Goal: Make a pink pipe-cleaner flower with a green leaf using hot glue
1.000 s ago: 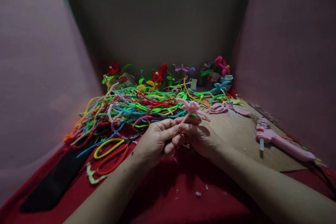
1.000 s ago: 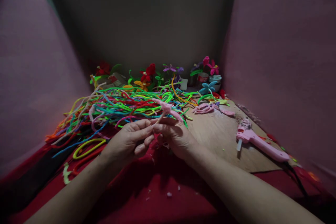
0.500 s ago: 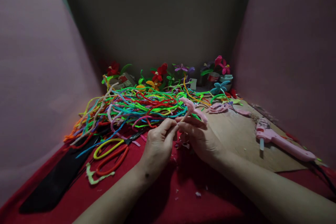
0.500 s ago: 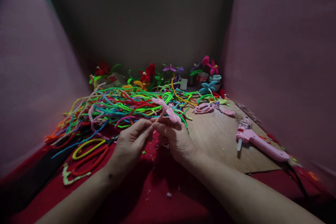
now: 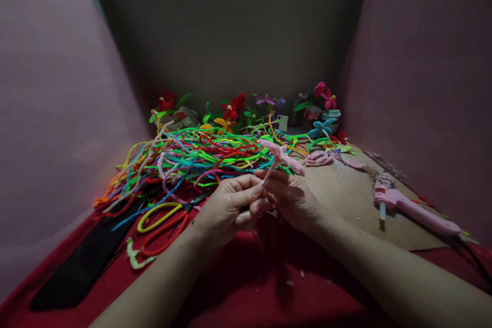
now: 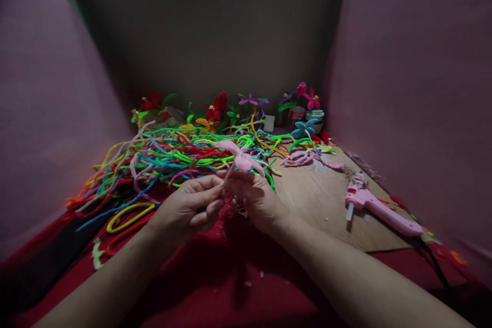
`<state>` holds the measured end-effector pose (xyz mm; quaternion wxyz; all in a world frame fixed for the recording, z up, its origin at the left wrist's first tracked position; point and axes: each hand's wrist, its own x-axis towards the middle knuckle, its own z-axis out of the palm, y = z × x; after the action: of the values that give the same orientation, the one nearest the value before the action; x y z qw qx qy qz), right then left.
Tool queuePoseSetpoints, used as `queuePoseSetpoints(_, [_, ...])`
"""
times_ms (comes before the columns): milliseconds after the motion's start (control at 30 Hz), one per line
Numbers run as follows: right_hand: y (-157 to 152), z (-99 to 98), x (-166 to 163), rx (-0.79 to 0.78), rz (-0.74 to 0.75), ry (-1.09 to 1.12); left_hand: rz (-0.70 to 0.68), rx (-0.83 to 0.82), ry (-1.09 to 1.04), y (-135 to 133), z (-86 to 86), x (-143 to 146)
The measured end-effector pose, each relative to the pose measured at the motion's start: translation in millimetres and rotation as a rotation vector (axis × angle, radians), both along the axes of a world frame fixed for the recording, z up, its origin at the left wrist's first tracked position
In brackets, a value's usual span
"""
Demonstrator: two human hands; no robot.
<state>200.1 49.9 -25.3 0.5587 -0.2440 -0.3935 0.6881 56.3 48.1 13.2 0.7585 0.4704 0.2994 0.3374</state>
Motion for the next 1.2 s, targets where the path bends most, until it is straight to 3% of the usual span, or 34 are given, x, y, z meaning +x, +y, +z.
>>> queuePoseSetpoints(100, [-1,2.5,1,-0.026,0.022,0.042,-0.106,-0.057,-0.052,2,-0.2,-3])
queuePoseSetpoints(267, [0,-0.7,0,-0.038,0.005,0.072,-0.081,-0.016,-0.031,3,-1.1,-2])
queuePoseSetpoints(433, [1,-3.6,-1,-0.066,-0.056,0.061,0.118,0.29,0.228,-1,0.0,4])
queuePoseSetpoints(600, [3,6.8,-14,-0.165,-0.136,0.107,0.37,0.555,0.396,1,-2.1,5])
queuePoseSetpoints(733, [10,10.4,-20,-0.174,-0.094,0.079,0.42,0.501,0.309,12,-3.8,1])
queuePoseSetpoints(967, [13,-10.9,-3,0.06,-0.216,-0.116,0.299,0.479,0.261,12,-7.1,7])
queuePoseSetpoints(1067, [13,-13.1,-1,0.106,-0.138,-0.091,0.284,0.474,0.222,10,-10.0,9])
queuePoseSetpoints(1200, [12,-11.4,-5,0.076,-0.074,-0.03,0.233,0.3,0.157,12,-12.8,7])
